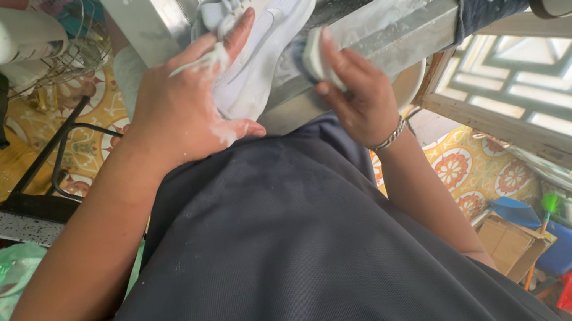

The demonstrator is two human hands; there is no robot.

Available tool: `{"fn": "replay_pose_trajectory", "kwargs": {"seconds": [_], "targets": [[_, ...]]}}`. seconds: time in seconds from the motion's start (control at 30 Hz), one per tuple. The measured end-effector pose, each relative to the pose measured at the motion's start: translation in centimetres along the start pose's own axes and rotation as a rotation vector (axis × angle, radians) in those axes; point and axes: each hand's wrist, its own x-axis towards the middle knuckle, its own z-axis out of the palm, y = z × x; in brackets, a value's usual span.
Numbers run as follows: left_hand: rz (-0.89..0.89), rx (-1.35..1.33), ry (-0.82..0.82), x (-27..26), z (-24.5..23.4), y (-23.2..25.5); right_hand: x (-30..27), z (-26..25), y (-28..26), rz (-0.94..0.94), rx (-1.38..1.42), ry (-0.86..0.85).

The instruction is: The person scrubs a white sneaker with a brush and cleaning solution, focusing on the sole and upper mesh. They rinse the shoe under running water to remove soap and dirt, then repeat the scrubbing process on the other shoe.

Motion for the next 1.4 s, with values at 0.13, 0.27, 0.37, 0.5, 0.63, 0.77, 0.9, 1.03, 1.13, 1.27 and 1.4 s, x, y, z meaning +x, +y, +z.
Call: {"fn": "replay_pose_trajectory", "kwargs": {"seconds": [0.13, 0.27, 0.37, 0.5, 0.63, 0.77, 0.9, 1.03, 1.13, 1.27, 1.4], "targets": [[0.069, -0.081, 0.028, -0.2, 0.7, -0.3, 0.0, 0.5, -2.4, 0.004, -0.099, -0.131], [0.026, -0.124, 0.060, -0.1, 1.9, -0.1, -0.9, 0.6, -3.8, -0.228, -0.142, -0.212], [0.015, -0.159, 0.038, -0.4, 2.6, 0.0, 0.4, 0.2, -1.7, -0.102, -0.214, -0.160], [0.034, -0.179, 0.100, -0.5, 2.9, -0.3, -0.3, 0.6, -2.7, -0.174, -0.134, -0.168], [0.023, -0.226, 0.096, -0.9, 3.1, -0.7, 0.8, 0.4, -1.7, -0.169, -0.168, -0.148], [0.100, -0.261, 0.183, -1.0, 3.3, -1.2, 0.0, 0.7, -2.5, -0.231, -0.126, -0.207], [0.091, -0.289, 0.183, -1.3, 3.8, -0.9, 0.6, 0.6, -2.2, -0.195, -0.137, -0.188], [0.073, -0.340, 0.246, -1.5, 4.3, -0.4, 0.4, 0.4, -3.0, -0.235, -0.189, -0.204], [0.038, -0.355, 0.289, -1.1, 4.7, 0.4, 1.4, 0.3, -1.7, -0.235, -0.125, -0.155], [-0.127, -0.479, 0.148, -0.6, 4.6, 1.1, 1.6, 0.1, -1.1, -0.192, -0.142, -0.127], [0.039, -0.381, 0.109, -0.9, 3.1, 0.4, 0.2, 0.5, -2.5, -0.201, -0.172, -0.178]]}}
